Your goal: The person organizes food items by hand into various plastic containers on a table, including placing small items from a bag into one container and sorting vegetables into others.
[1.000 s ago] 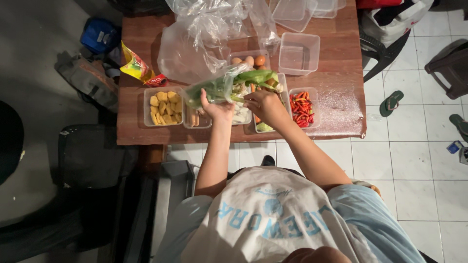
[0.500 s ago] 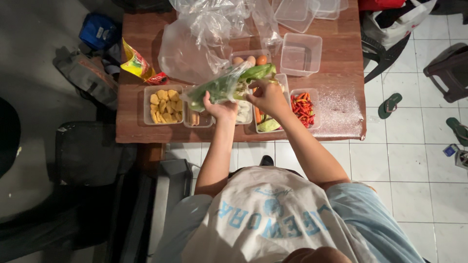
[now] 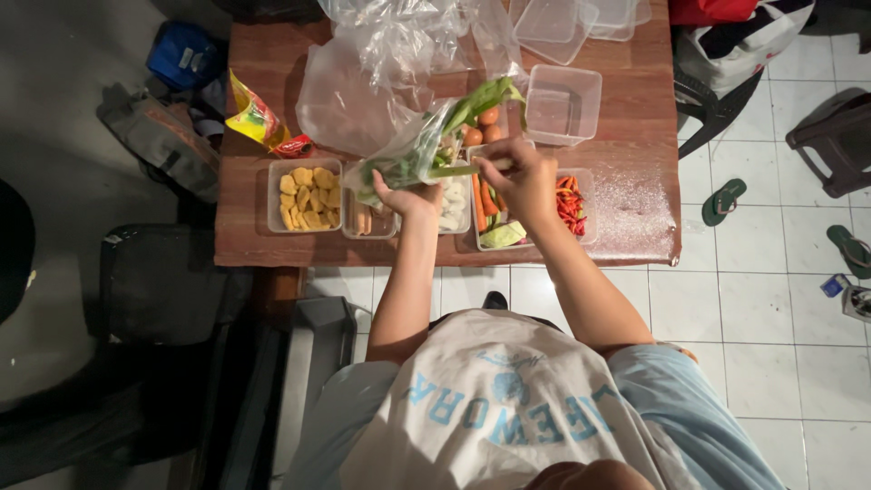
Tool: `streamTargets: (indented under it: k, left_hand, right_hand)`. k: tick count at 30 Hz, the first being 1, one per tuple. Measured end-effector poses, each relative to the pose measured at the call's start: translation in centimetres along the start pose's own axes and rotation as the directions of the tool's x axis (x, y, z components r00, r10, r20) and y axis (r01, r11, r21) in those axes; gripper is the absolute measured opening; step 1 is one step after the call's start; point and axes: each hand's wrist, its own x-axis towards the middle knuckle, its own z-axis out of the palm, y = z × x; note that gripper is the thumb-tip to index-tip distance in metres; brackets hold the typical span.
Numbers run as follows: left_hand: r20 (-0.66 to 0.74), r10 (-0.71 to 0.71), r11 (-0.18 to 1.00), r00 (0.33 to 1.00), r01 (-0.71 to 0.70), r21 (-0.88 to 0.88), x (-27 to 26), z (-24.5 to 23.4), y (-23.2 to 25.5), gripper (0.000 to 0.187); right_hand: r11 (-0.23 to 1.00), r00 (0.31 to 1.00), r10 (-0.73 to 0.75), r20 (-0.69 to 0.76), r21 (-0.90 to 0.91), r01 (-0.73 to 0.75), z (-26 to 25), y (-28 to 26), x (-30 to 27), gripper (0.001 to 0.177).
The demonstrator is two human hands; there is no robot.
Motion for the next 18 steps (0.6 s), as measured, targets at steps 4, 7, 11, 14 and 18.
streamTargets:
  k: [4, 7, 11, 14, 18]
  left_hand:
    - [-0.106, 0.016, 0.997, 0.994, -0.024, -0.072, -1.5, 1.4, 0.7, 0.079]
    - [-0.103, 0.005, 0.995, 0.995, -0.015, -0.099, -1.6, 1.6, 1.2, 0.077]
    - [-0.01, -0.022, 0.999, 1.0, 0.022, 0.028, -0.3, 1.4, 0.5, 0.074]
    - [-0.038, -0.017, 0.997, 0.999, 0.019, 0.073, 0.0, 0.3, -0.6, 0.075]
    - [-0.022, -0.039, 0.999, 0.999, 0.04, 0.012, 0.8, -0.7, -1.8, 0.078]
  right_hand:
    - [0.997, 0.994, 0.016, -0.11, 0.079, -0.007, -1.0, 0.0, 1.0, 0.012]
    - [0.992, 0.984, 0.12, -0.134, 0.062, -0.112, -2.6, -0.2, 1.6, 0.019]
    - [0.942, 0.985, 0.16, -0.071, 0.308, -0.131, -2.6, 0.9, 1.9, 0.025]
    - [0.773, 0.985, 0.166, -0.044, 0.627, -0.102, -1.7, 2.5, 1.7, 0.025]
    - [0.802, 0.951, 0.296, 0.092, 0.517, -0.3, -0.2, 3.2, -0.2, 0.017]
